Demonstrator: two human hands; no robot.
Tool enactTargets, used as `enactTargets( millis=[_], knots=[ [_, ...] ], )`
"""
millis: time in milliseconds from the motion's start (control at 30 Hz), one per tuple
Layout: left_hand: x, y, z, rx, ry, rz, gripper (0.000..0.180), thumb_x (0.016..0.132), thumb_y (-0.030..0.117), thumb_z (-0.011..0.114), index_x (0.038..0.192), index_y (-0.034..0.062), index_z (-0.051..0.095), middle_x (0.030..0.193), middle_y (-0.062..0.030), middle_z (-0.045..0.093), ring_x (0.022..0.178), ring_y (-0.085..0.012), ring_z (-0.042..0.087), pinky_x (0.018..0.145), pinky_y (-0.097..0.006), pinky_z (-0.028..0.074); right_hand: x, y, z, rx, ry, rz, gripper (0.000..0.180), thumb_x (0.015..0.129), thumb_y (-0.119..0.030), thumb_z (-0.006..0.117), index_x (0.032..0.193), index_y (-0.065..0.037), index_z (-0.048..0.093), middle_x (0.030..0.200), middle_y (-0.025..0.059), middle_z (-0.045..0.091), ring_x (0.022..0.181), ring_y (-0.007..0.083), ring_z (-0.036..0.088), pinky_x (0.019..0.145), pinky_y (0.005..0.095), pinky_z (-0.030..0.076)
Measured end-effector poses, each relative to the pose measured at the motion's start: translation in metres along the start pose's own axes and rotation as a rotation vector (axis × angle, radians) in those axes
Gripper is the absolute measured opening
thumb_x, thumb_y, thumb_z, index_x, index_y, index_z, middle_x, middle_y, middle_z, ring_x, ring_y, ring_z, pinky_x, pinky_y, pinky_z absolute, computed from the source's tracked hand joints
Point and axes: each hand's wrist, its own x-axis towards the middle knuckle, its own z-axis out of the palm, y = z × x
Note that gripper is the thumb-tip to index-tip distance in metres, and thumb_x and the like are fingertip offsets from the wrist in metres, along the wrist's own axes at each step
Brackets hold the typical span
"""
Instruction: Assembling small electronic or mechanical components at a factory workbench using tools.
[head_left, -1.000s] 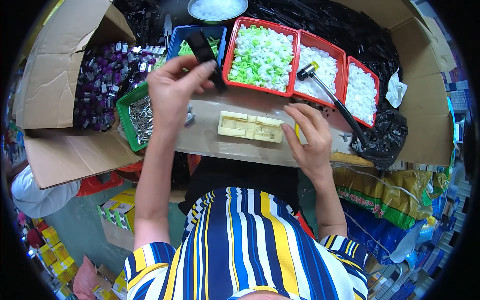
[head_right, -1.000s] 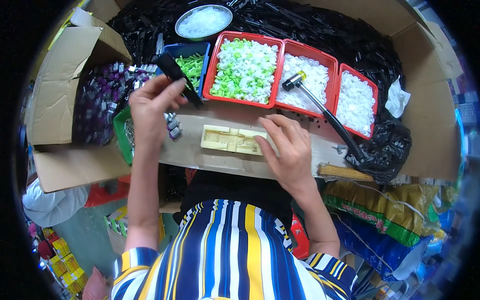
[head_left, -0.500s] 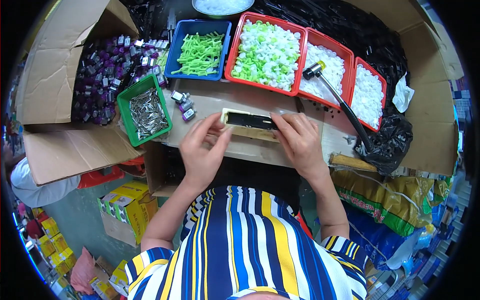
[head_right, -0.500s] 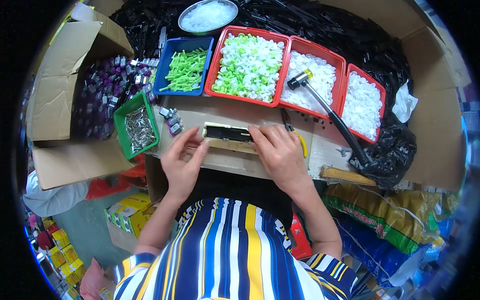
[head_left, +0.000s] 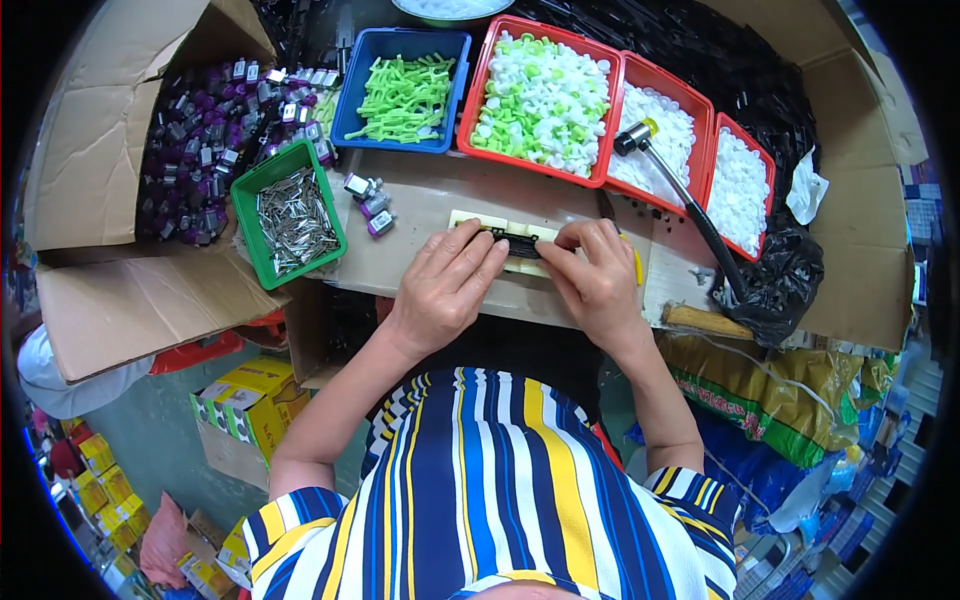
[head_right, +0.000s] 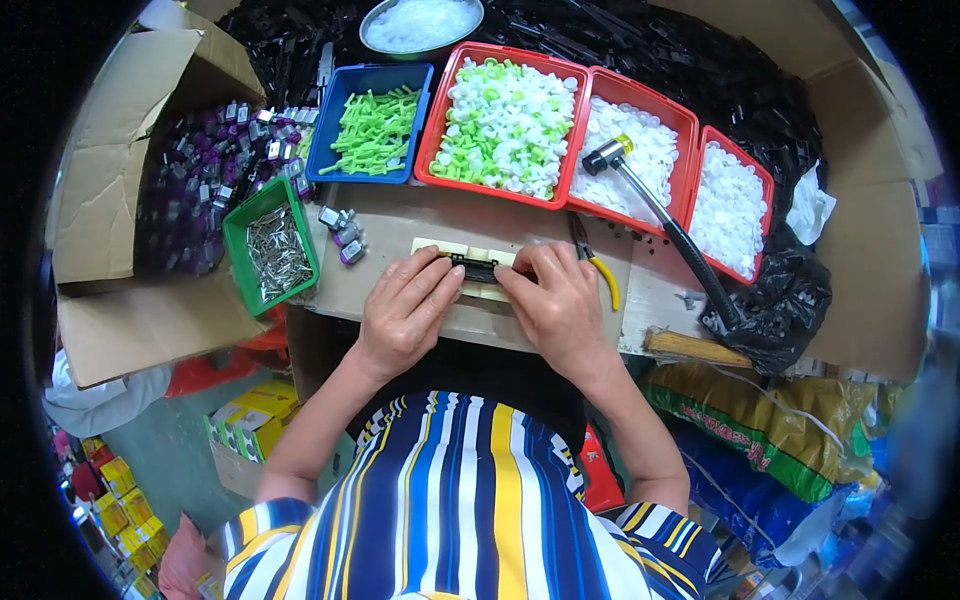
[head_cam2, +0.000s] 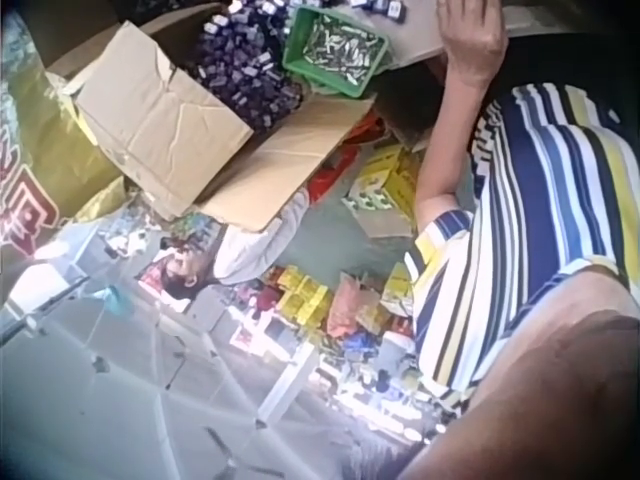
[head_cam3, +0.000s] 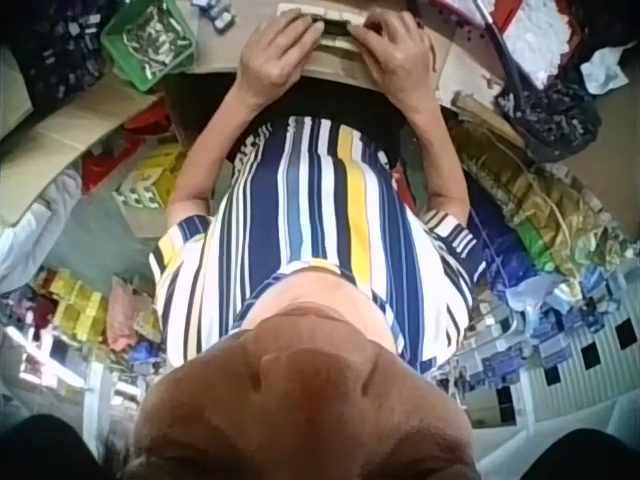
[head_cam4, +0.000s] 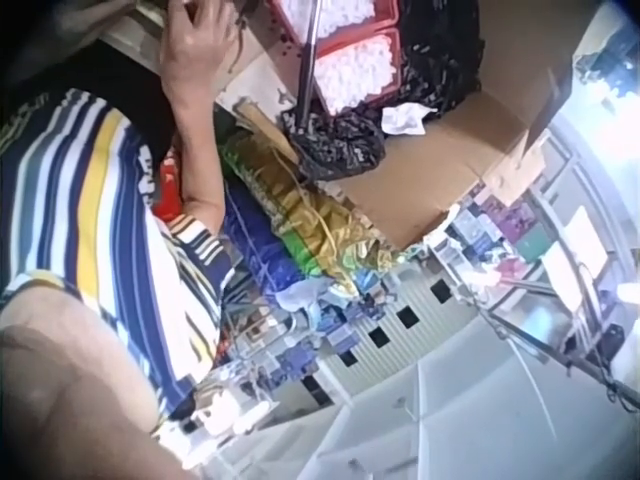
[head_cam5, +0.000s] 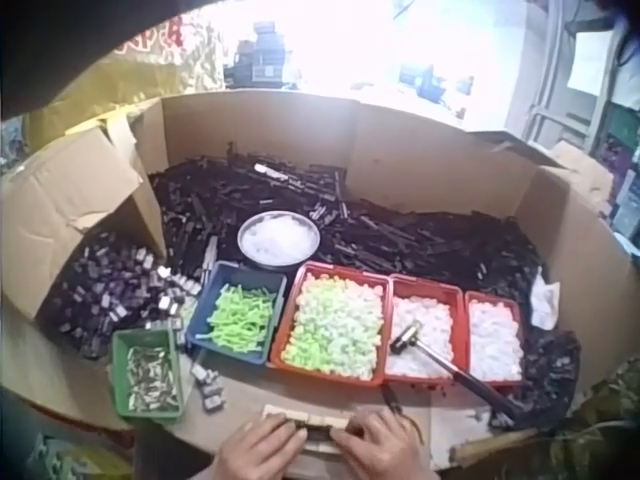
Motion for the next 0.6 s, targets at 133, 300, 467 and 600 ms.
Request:
enactTargets(
  millis=[133,300,467,600],
  knots=[
    [-0.006,-0.002,0.005,0.002,0.016,0.008,0.032,0.08,0.003,0.072,0.111,-0.0014,0.07,0.11,-0.0131,0.067,0.108,-0.0313,0.065,0.09,-0.043,0.051,-0.01,0.002,-0.002,-0.189,0.009,-0.12,0.036,0.072,-0.006,0.071,0.107,-0.013,0.071,0.1,0.0032,0.063,0.094,0.0219,0.061,0.076,0.0381,0.043],
    [-0.005,0.0,0.002,0.018,-0.015,-0.017,0.036,0.079,0.005,0.077,0.114,0.0021,0.07,0.115,-0.0129,0.068,0.114,-0.031,0.064,0.096,-0.043,0.05,-0.009,0.004,0.0,-0.219,-0.018,-0.17,0.04,0.071,-0.007,0.068,0.111,-0.011,0.07,0.105,0.0026,0.064,0.098,0.0209,0.062,0.079,0.0373,0.042],
    [-0.008,0.0,0.001,0.075,-0.037,0.004,0.031,0.083,0.01,0.075,0.113,0.0019,0.071,0.117,-0.0124,0.068,0.116,-0.0286,0.064,0.097,-0.041,0.05,-0.011,0.002,-0.002,-0.293,-0.035,-0.239,0.039,0.072,-0.007,0.066,0.111,-0.006,0.069,0.106,0.0035,0.064,0.1,0.0206,0.062,0.081,0.0361,0.041],
    [-0.01,0.0,0.003,0.062,-0.055,-0.029,0.033,0.082,0.009,0.075,0.114,0.0032,0.07,0.12,-0.0124,0.068,0.118,-0.0285,0.064,0.098,-0.041,0.049,-0.008,0.005,0.0,-0.152,-0.029,-0.225,0.034,0.074,-0.003,0.065,0.108,-0.003,0.069,0.105,0.0067,0.065,0.097,0.0233,0.064,0.079,0.0368,0.045]
  ],
)
